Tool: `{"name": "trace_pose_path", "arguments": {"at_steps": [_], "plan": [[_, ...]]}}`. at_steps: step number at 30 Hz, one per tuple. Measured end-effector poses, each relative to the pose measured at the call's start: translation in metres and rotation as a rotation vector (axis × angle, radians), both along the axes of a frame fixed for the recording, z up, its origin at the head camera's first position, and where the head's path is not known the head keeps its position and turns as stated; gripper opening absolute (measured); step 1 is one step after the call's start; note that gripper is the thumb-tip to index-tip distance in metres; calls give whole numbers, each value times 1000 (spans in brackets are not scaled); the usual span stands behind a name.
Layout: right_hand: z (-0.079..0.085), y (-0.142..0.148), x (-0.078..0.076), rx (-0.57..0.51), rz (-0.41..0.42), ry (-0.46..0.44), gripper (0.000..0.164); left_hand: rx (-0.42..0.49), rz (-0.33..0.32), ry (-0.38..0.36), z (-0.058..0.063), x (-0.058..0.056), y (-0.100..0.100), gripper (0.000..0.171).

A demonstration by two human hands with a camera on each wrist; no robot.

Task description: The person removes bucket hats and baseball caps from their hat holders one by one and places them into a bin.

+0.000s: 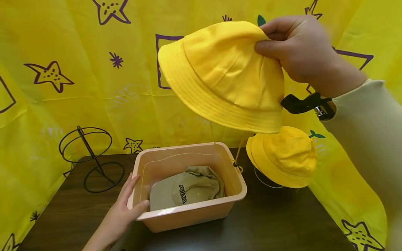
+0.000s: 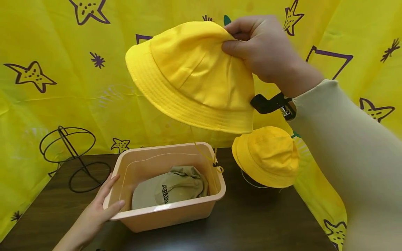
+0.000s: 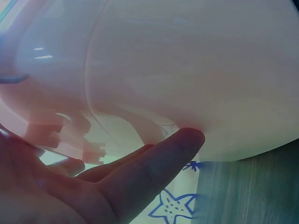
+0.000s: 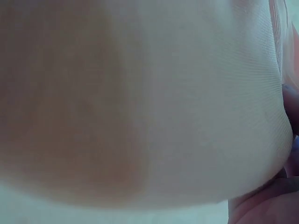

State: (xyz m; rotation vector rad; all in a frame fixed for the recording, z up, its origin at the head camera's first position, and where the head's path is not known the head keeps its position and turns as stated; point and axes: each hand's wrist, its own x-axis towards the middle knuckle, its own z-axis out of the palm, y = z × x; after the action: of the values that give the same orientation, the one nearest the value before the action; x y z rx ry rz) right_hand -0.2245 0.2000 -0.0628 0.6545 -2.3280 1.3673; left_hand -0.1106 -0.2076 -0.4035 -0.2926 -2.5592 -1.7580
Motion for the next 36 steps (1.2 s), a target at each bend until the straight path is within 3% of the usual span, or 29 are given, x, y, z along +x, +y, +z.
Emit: {"name": "trace_pose_path", "arguments": {"at_steps": [10,17,28,36], "plan": [[-3,-35,0,-50,113,-3,27,-43,12,-8,2,-1,1,84],[-21,-54,-1,16,109,5,21,-58,20,-22,2,0,2,84],[-75,-80,-8,70,175,23,18,-97,26,-11,4,2,0,82],[-132,-93,-12,114,235,69,15,-120,22,-22,3,1,-2,82]]}}
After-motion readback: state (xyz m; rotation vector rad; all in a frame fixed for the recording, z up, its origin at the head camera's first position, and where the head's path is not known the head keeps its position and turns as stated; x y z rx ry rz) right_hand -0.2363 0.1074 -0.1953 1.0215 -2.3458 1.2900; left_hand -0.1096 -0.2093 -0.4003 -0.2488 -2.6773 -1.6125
